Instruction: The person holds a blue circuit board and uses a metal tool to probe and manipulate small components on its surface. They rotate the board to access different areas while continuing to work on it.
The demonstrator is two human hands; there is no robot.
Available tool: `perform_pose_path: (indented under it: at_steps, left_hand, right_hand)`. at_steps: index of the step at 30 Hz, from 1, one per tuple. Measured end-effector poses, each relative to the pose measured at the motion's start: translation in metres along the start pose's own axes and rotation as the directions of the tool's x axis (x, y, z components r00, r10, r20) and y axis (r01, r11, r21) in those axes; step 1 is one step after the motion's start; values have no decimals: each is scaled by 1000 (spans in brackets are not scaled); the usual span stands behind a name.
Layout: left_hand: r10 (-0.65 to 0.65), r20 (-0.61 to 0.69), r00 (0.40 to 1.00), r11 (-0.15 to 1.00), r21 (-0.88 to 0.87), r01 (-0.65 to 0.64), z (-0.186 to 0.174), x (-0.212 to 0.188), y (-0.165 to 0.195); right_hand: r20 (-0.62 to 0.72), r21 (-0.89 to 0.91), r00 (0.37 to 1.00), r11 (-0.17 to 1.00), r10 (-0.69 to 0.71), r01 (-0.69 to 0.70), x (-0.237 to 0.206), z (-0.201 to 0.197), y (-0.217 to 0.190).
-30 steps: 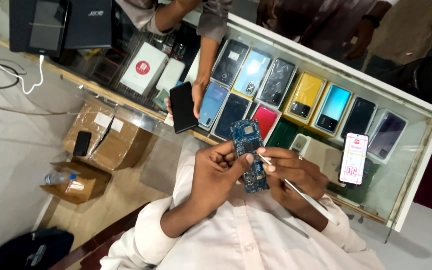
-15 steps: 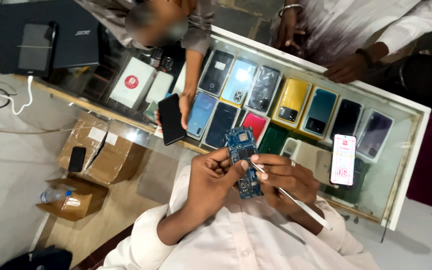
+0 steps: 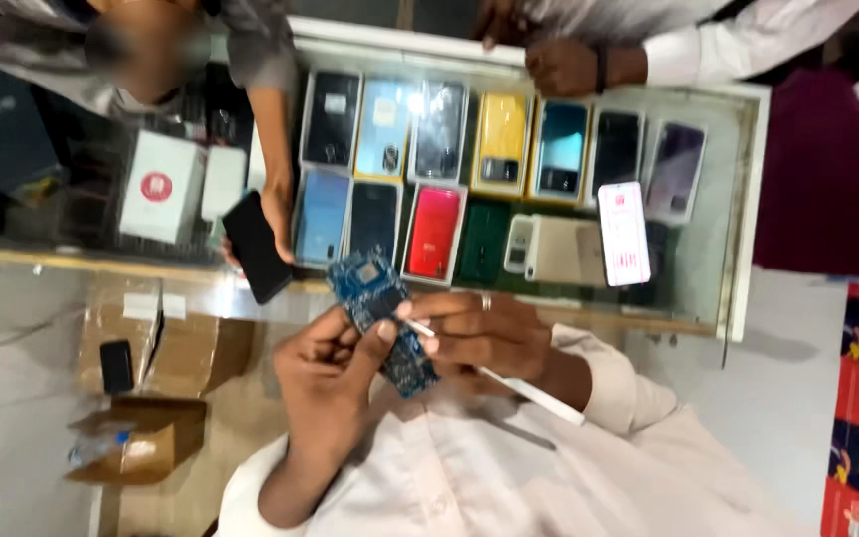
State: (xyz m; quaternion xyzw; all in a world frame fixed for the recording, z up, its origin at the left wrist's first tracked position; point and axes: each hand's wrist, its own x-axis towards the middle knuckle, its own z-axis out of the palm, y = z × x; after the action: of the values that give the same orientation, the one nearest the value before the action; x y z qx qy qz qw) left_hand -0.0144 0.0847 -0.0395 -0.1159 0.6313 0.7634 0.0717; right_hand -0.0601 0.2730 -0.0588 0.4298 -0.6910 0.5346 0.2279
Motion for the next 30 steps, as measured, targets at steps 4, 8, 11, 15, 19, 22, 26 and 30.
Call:
perform_pose_path:
  at_steps: [4,8,11,15,19,22,26,30]
  left_hand:
    - [-17,4,1000,998,57,16,-9,-3,0]
    - [36,87,996,999,7,-36,-9,1,-3]
    - [-6,120,993,1000,-9,7,-6,0,-3]
    - [-18,178,984,999,-44,27,-1,0,-4]
    - [-53,227,973,997,-35,62,3,2,-6]
    - [-57,278,959,993,-84,84,7,3,-6]
    - [-63,319,946,994,-63,88,9,6,-7]
    - [-52,339,940,996,-50,73,7,9,-12]
  right_hand:
    - [6,-72,1000,997,-11,12,-5,4,-4]
    - [78,-49,997,999,-2,6,-8,-5,-7]
    - [57,-89,998,996,11,-6,-9,-7,-13]
    - [80,-116,994,991,79,-70,-14,-13,-25]
    - [88,-141,993,988,75,-62,-21,-23,-31]
    - [91,-206,986,971,141,-120,-26,-23,-36]
    - [-12,-254,994,961,106,-105,-30,-17,-37]
    - [-1,-254,993,960,122,-118,-33,-20,-38]
